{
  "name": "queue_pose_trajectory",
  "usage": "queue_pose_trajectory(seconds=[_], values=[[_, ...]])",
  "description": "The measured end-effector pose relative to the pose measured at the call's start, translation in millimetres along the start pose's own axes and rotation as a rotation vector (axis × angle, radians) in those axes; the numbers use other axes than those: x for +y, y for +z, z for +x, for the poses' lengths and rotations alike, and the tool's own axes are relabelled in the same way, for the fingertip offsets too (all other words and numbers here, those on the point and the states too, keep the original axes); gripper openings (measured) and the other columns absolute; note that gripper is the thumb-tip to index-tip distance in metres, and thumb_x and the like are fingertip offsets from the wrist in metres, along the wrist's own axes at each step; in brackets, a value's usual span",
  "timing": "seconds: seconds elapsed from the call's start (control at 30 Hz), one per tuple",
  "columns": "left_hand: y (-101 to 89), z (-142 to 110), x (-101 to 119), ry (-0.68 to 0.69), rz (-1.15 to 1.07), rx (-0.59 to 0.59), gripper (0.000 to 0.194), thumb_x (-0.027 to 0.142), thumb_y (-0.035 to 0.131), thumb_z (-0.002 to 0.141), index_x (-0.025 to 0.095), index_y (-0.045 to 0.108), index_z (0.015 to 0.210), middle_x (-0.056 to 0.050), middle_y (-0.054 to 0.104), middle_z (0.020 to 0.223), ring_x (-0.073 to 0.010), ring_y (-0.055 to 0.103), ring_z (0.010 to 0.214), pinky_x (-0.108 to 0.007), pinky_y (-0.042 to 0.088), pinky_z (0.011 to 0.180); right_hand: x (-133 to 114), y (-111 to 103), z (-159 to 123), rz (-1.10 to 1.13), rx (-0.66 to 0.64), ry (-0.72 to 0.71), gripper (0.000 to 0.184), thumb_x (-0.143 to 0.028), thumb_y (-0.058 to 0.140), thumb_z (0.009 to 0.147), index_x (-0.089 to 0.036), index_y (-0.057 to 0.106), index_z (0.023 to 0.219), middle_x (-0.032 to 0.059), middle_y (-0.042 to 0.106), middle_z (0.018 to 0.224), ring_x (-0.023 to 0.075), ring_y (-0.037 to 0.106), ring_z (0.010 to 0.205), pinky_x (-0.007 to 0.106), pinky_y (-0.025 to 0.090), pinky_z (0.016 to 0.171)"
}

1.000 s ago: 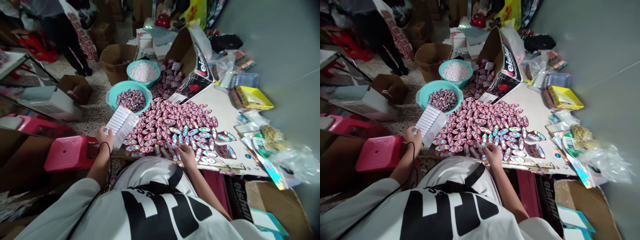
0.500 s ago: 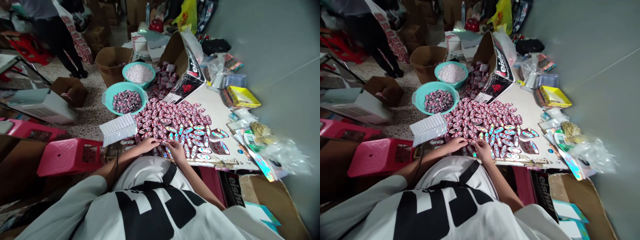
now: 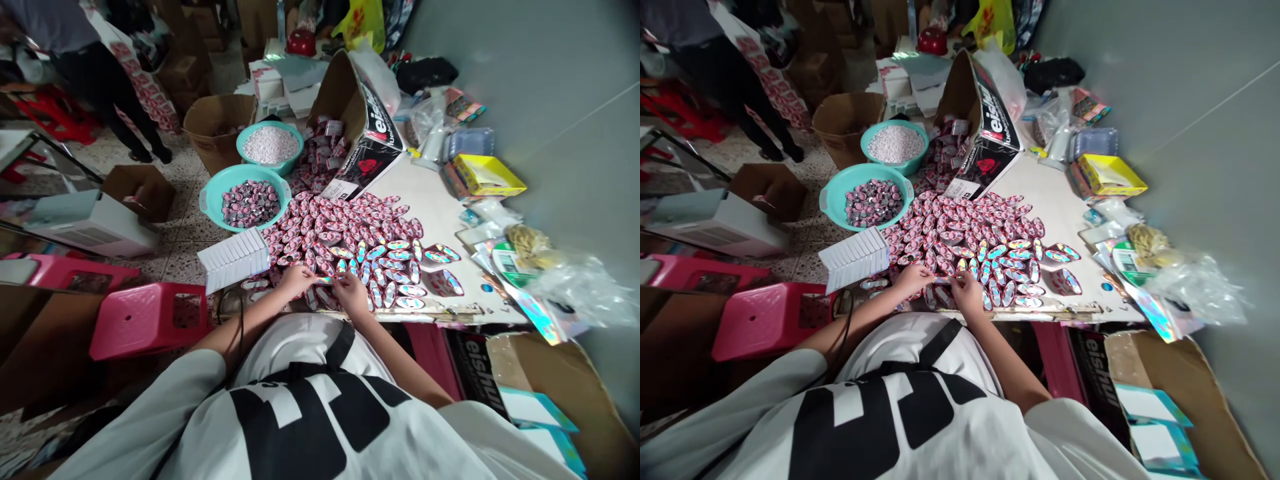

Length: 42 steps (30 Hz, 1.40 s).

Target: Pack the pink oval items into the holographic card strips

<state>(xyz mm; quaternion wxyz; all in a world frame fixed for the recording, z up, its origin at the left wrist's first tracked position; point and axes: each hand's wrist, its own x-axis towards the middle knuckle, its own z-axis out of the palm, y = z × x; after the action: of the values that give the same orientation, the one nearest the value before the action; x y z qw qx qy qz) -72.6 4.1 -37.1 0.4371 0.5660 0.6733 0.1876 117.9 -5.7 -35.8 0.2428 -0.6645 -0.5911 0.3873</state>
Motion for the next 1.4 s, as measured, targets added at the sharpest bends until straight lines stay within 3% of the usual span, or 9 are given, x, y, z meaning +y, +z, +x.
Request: queue_pose_trajectory(seconds=[0.23,0.4,0.63,0.73,0.83,1.03,1.17,1.3,1.4], values=[[-0.3,13.8,7.8,-0.021,0.233,0.087,0.020,0.033,0.070,0.070,0.018,0.070,0.082,-0.005,0.072,0.083,-0.0182,0.062,0.074,-0.027,0.042,0.066,-6.5,3.9,10.8,-0.533,-0.019,-0.247,0.026,-0.026,0.047,0.091,-0.017,0.068,0.102,0.0107,0.072,0.087,0.0226,0.064,0.084,0.029,0.038,0.075],[3.4,15.8,10.6,-0.060,0.305,0.081,0.016,0.027,0.068,0.069,0.021,0.069,0.084,-0.004,0.073,0.085,-0.0186,0.063,0.076,-0.027,0.041,0.066,-13.2,6.2,9.9,-0.716,-0.048,-0.314,0.025,-0.023,0.044,0.093,-0.017,0.067,0.101,0.0112,0.070,0.085,0.0245,0.060,0.090,0.032,0.033,0.080],[0.7,11.8,14.8,-0.030,0.362,0.036,0.011,0.023,0.066,0.072,0.022,0.069,0.083,-0.004,0.073,0.084,-0.0183,0.064,0.076,-0.028,0.043,0.070,-16.3,3.3,13.7,-0.637,-0.031,-0.206,0.023,-0.022,0.054,0.084,-0.020,0.069,0.102,0.0100,0.070,0.093,0.0244,0.060,0.092,0.031,0.035,0.078],[-3.7,9.6,13.2,0.027,0.425,0.075,0.018,0.033,0.073,0.071,0.021,0.069,0.084,-0.006,0.071,0.094,-0.0199,0.063,0.083,-0.028,0.044,0.073,-10.9,0.7,19.1,-0.482,-0.020,-0.066,0.030,-0.027,0.061,0.080,-0.019,0.068,0.108,0.0092,0.069,0.099,0.0207,0.061,0.083,0.028,0.038,0.069],[-6.6,9.3,11.0,0.053,0.451,0.100,0.029,0.041,0.077,0.067,0.021,0.069,0.087,-0.007,0.070,0.098,-0.0210,0.062,0.088,-0.028,0.044,0.075,-7.3,-1.6,23.8,-0.373,-0.048,0.041,0.030,-0.024,0.062,0.076,-0.019,0.068,0.105,0.0050,0.069,0.087,0.0178,0.060,0.073,0.025,0.036,0.061],[-6.2,12.4,8.1,0.106,0.379,-0.024,0.013,0.032,0.067,0.078,0.021,0.072,0.082,-0.005,0.071,0.085,-0.0181,0.062,0.077,-0.028,0.044,0.070,-9.8,-5.2,25.3,-0.341,-0.097,-0.005,0.018,-0.026,0.060,0.078,-0.020,0.070,0.092,0.0026,0.070,0.079,0.0159,0.060,0.069,0.024,0.035,0.059],[-6.3,12.0,0.6,0.193,0.346,-0.019,0.012,0.027,0.062,0.080,0.021,0.072,0.082,-0.005,0.070,0.087,-0.0176,0.062,0.079,-0.027,0.044,0.071,-10.2,-4.4,27.0,-0.408,-0.110,-0.032,0.013,-0.024,0.058,0.079,-0.021,0.070,0.083,0.0035,0.071,0.079,0.0167,0.060,0.070,0.025,0.033,0.058],[-7.8,10.7,-7.3,0.287,0.370,0.000,0.012,0.024,0.059,0.082,0.020,0.070,0.087,-0.005,0.068,0.086,-0.0182,0.060,0.083,-0.028,0.045,0.074,-8.1,-6.1,28.5,-0.497,-0.145,-0.075,0.020,-0.019,0.053,0.081,-0.021,0.071,0.090,0.0052,0.072,0.085,0.0177,0.061,0.074,0.025,0.036,0.061],[-9.9,8.7,-12.3,0.422,0.431,-0.048,0.018,0.022,0.052,0.089,0.020,0.069,0.090,-0.006,0.067,0.092,-0.0185,0.059,0.091,-0.029,0.045,0.083,-3.4,-11.3,24.2,-0.607,-0.217,-0.246,0.028,-0.014,0.049,0.084,-0.018,0.072,0.099,0.0085,0.071,0.097,0.0194,0.063,0.085,0.026,0.040,0.071]])
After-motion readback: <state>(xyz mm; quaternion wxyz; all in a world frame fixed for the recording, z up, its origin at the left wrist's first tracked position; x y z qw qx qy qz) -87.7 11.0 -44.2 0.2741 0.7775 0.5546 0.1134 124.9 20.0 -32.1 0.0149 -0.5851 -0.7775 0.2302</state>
